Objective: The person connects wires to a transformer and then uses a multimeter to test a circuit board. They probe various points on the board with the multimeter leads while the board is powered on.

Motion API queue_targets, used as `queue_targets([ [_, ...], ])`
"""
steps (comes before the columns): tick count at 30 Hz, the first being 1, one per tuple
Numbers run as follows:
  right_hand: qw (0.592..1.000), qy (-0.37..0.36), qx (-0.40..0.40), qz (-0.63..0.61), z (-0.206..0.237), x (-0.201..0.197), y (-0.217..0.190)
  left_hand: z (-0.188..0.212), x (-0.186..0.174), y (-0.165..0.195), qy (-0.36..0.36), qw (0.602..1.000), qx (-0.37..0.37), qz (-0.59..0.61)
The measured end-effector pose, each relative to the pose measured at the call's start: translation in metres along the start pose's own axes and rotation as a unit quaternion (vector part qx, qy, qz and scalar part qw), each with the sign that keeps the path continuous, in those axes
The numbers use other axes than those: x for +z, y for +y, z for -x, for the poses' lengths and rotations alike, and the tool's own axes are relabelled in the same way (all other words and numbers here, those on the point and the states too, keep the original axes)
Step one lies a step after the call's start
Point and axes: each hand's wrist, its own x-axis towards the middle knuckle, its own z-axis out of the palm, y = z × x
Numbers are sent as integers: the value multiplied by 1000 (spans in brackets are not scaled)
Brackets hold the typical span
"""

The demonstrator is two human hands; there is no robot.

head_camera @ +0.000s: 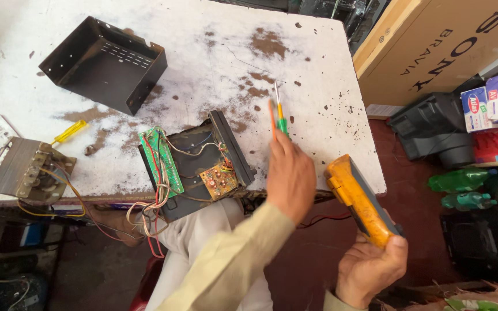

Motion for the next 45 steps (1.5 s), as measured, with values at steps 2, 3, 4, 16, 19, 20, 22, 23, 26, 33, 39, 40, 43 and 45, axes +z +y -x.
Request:
queue_targets([
  [2,998,-14,-51,13,7,5,2,-31,15,-11,4,1000,-18,-6],
  [3,995,-24,-87,33,11,9,4,-44,20,-16,9,999,-29,-10],
  [4,990,-33,-123,53,15,14,5,-58,25,-22,14,999,-40,-12],
  [16,879,-225,-269,323,41,89,29,-113,-15,-94,-34,989,-86,117],
  [19,877,-239,-240,342,37,104,38,-88,-49,-87,28,987,-18,158],
  [20,876,-243,-238,343,36,104,37,-74,-60,-83,77,975,-4,207],
  [22,875,-251,-240,338,29,104,36,-48,-81,-79,97,963,19,251],
  [23,875,-252,-248,331,25,101,33,-33,-91,-78,146,948,57,276],
  [26,883,-237,-233,330,9,89,26,10,-113,-81,142,921,83,352],
  [33,914,-197,-87,343,-1,59,21,86,-116,-88,-73,860,-9,505],
  [39,930,-164,2,328,-13,59,21,103,-100,-92,-208,820,-27,533],
  [40,926,-156,-9,343,-15,62,20,103,-98,-92,-219,814,-16,537],
  [43,913,-197,-151,325,-15,72,19,105,-95,-92,-228,816,5,532],
  [45,913,-180,-135,341,-14,78,18,105,-92,-92,-220,818,15,532],
])
